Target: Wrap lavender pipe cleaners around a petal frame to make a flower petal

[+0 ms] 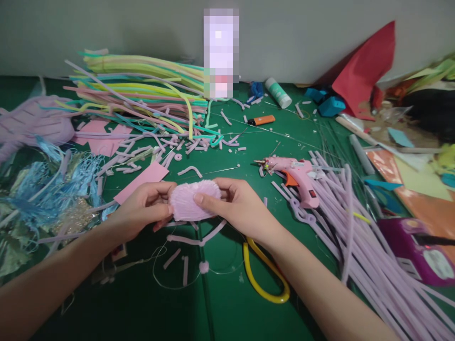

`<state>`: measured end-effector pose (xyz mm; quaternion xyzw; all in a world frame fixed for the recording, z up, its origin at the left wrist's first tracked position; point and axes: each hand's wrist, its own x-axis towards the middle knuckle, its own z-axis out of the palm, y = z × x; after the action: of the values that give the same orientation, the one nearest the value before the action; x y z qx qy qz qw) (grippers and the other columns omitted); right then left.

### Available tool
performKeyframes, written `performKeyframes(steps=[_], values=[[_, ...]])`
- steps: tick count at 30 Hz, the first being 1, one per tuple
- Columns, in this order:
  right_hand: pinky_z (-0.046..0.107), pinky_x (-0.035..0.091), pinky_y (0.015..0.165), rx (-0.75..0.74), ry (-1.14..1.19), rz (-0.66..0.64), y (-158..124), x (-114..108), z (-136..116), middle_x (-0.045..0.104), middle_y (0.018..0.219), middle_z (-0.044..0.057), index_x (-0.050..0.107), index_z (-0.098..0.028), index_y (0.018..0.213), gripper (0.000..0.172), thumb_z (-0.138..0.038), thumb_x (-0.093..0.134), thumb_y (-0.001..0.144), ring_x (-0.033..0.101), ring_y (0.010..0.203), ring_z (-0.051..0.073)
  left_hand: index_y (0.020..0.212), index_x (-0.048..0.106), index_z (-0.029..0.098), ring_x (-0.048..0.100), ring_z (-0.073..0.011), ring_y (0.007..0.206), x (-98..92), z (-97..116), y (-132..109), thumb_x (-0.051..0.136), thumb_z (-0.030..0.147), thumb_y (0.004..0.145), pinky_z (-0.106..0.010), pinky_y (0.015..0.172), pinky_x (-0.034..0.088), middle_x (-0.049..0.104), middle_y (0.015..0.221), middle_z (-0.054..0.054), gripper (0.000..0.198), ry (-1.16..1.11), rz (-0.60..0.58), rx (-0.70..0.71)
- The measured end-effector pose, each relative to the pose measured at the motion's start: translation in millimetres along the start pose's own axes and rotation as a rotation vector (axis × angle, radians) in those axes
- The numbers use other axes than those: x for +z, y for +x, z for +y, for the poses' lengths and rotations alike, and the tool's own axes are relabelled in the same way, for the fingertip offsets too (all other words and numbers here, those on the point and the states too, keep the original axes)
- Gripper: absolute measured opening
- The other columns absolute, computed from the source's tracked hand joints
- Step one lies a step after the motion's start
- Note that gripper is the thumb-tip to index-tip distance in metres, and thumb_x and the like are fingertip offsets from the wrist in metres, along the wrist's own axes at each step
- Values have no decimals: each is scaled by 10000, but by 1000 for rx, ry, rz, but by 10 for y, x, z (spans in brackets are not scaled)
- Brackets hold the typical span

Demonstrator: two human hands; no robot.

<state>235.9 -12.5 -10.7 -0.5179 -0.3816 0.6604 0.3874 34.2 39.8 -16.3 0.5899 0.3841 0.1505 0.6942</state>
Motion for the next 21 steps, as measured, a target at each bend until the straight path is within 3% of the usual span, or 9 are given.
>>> performKeyframes(steps=[7, 15, 21], values=[[218, 497, 659, 9, 8, 7, 3, 21, -25, 722, 790, -2, 721, -165, 826, 278, -302, 853, 623, 628, 680, 116, 656, 458, 183, 383, -39, 412, 5, -17, -5, 533, 169, 707, -154, 378, 262, 418, 511, 83, 91, 6, 12, 8], [258, 516, 731, -3, 88, -16, 26, -35, 28, 740, 836, 12, 743, -196, 933, 311, -324, 832, 665, 659, 740, 146, 696, 467, 186, 412, -41, 406, 10, -38, 3, 556, 206, 769, -146, 372, 316, 472, 518, 86, 116, -101, 7, 63], [238, 513, 710, 1, 57, -19, 19, -15, 16, 734, 803, 7, 742, -179, 903, 297, -315, 838, 657, 652, 723, 133, 674, 431, 195, 412, -41, 387, 14, -34, 11, 538, 190, 759, -144, 373, 316, 467, 472, 94, 137, -96, 19, 52]])
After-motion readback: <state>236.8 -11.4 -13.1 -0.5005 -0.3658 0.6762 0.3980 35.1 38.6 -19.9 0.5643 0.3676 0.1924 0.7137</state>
